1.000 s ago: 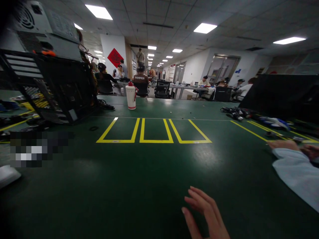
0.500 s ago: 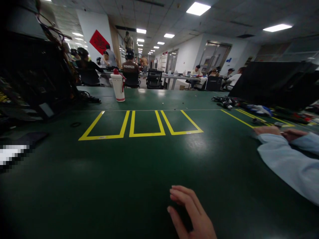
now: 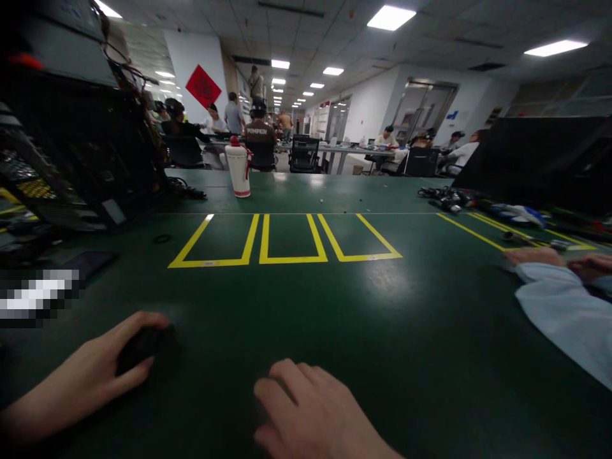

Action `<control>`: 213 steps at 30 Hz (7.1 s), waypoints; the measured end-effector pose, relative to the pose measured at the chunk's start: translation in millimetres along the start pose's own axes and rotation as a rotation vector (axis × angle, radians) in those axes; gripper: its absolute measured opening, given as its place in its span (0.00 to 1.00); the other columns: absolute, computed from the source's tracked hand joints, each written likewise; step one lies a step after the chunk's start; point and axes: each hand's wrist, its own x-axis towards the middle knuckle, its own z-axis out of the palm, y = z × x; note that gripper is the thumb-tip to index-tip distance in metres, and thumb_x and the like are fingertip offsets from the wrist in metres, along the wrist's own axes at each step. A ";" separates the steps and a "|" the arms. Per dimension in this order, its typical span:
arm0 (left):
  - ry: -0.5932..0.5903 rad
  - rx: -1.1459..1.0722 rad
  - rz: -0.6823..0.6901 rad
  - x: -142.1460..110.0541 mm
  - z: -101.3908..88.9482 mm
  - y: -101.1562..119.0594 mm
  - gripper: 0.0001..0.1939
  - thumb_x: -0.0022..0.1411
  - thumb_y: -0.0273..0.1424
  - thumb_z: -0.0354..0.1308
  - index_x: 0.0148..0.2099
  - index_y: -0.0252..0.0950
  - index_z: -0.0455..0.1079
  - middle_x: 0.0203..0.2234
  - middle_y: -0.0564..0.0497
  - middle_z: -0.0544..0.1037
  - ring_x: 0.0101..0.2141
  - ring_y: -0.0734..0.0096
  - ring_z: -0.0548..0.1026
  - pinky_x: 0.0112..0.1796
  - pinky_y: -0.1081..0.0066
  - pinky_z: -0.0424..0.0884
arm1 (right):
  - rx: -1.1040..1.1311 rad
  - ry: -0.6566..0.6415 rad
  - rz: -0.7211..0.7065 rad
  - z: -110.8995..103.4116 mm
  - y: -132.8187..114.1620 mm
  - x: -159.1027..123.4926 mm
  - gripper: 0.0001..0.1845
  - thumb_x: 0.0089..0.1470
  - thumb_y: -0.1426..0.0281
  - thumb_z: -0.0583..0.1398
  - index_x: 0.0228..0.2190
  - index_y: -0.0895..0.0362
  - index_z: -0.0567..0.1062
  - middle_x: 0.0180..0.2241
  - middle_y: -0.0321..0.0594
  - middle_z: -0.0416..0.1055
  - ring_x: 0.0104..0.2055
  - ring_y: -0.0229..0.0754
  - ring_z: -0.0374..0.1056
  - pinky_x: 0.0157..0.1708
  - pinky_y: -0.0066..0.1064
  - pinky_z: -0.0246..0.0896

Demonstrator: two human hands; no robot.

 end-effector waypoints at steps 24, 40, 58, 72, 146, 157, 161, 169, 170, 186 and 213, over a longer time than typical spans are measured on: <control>-0.007 -0.112 0.392 122.0 54.7 89.3 0.32 0.52 0.38 0.54 0.57 0.40 0.45 0.48 0.47 0.63 0.45 0.62 0.68 0.43 0.63 0.66 | 1.154 0.218 0.329 31.3 95.3 130.5 0.16 0.45 0.72 0.59 0.40 0.56 0.70 0.41 0.39 0.69 0.45 0.40 0.65 0.48 0.38 0.58; 0.095 -0.026 0.518 121.8 61.8 86.3 0.32 0.54 0.32 0.55 0.56 0.42 0.41 0.50 0.47 0.60 0.47 0.62 0.65 0.44 0.60 0.66 | 1.129 0.349 0.204 39.6 89.3 124.6 0.14 0.47 0.71 0.58 0.39 0.54 0.67 0.43 0.38 0.65 0.48 0.41 0.62 0.48 0.37 0.59; 0.090 -0.016 0.541 118.7 59.0 87.4 0.31 0.56 0.32 0.53 0.57 0.43 0.40 0.52 0.47 0.58 0.49 0.61 0.64 0.45 0.59 0.65 | 1.129 0.256 0.154 36.9 91.9 122.6 0.13 0.47 0.70 0.58 0.38 0.55 0.68 0.39 0.38 0.68 0.42 0.40 0.67 0.45 0.37 0.63; 0.116 0.008 0.539 124.5 62.7 84.0 0.32 0.55 0.32 0.54 0.57 0.42 0.39 0.52 0.46 0.58 0.50 0.60 0.62 0.46 0.58 0.64 | 1.235 0.217 0.131 39.7 92.7 125.3 0.17 0.43 0.73 0.61 0.38 0.54 0.65 0.39 0.36 0.67 0.44 0.40 0.65 0.46 0.37 0.61; 0.113 0.007 0.504 124.7 61.9 83.8 0.32 0.55 0.31 0.54 0.57 0.41 0.40 0.53 0.45 0.58 0.50 0.59 0.63 0.46 0.56 0.64 | 1.109 0.231 0.150 40.4 95.3 127.3 0.18 0.48 0.71 0.58 0.43 0.54 0.65 0.44 0.39 0.64 0.49 0.41 0.62 0.51 0.40 0.56; 0.137 -0.004 0.533 125.4 63.0 83.0 0.32 0.55 0.32 0.54 0.57 0.41 0.41 0.52 0.44 0.58 0.49 0.59 0.64 0.45 0.56 0.65 | 1.107 0.292 0.177 42.3 96.2 128.3 0.16 0.48 0.70 0.57 0.42 0.53 0.66 0.43 0.39 0.65 0.47 0.41 0.62 0.49 0.40 0.58; 0.138 0.008 0.530 125.6 63.7 82.3 0.32 0.55 0.30 0.55 0.57 0.40 0.41 0.52 0.44 0.58 0.49 0.60 0.64 0.46 0.58 0.65 | 1.138 0.244 0.144 40.4 94.0 127.2 0.17 0.47 0.72 0.58 0.42 0.55 0.65 0.42 0.39 0.65 0.47 0.41 0.63 0.50 0.39 0.57; 0.161 0.002 0.538 126.9 64.7 84.2 0.31 0.55 0.31 0.54 0.56 0.40 0.42 0.51 0.45 0.59 0.49 0.61 0.64 0.46 0.59 0.65 | 1.133 0.310 0.126 42.1 94.2 128.3 0.13 0.48 0.71 0.58 0.39 0.54 0.67 0.40 0.37 0.65 0.45 0.40 0.64 0.49 0.38 0.58; 0.156 0.003 0.537 126.5 64.2 84.4 0.31 0.55 0.31 0.54 0.56 0.40 0.42 0.51 0.45 0.59 0.49 0.61 0.64 0.46 0.59 0.65 | 1.124 0.310 0.143 42.6 95.2 128.8 0.15 0.47 0.71 0.58 0.40 0.54 0.66 0.41 0.38 0.65 0.46 0.40 0.63 0.49 0.39 0.58; 0.149 -0.002 0.539 126.1 63.9 83.1 0.31 0.55 0.32 0.54 0.56 0.41 0.41 0.52 0.45 0.59 0.49 0.59 0.64 0.44 0.56 0.65 | 1.111 0.301 0.135 41.9 95.0 128.0 0.14 0.48 0.71 0.57 0.40 0.53 0.66 0.42 0.37 0.65 0.44 0.39 0.64 0.48 0.38 0.59; 0.137 0.013 0.532 124.6 61.5 84.5 0.31 0.55 0.31 0.54 0.57 0.40 0.41 0.52 0.45 0.58 0.49 0.59 0.64 0.45 0.56 0.65 | 1.148 0.259 0.112 41.3 94.5 126.8 0.14 0.47 0.70 0.59 0.39 0.53 0.66 0.40 0.37 0.66 0.44 0.40 0.65 0.46 0.37 0.61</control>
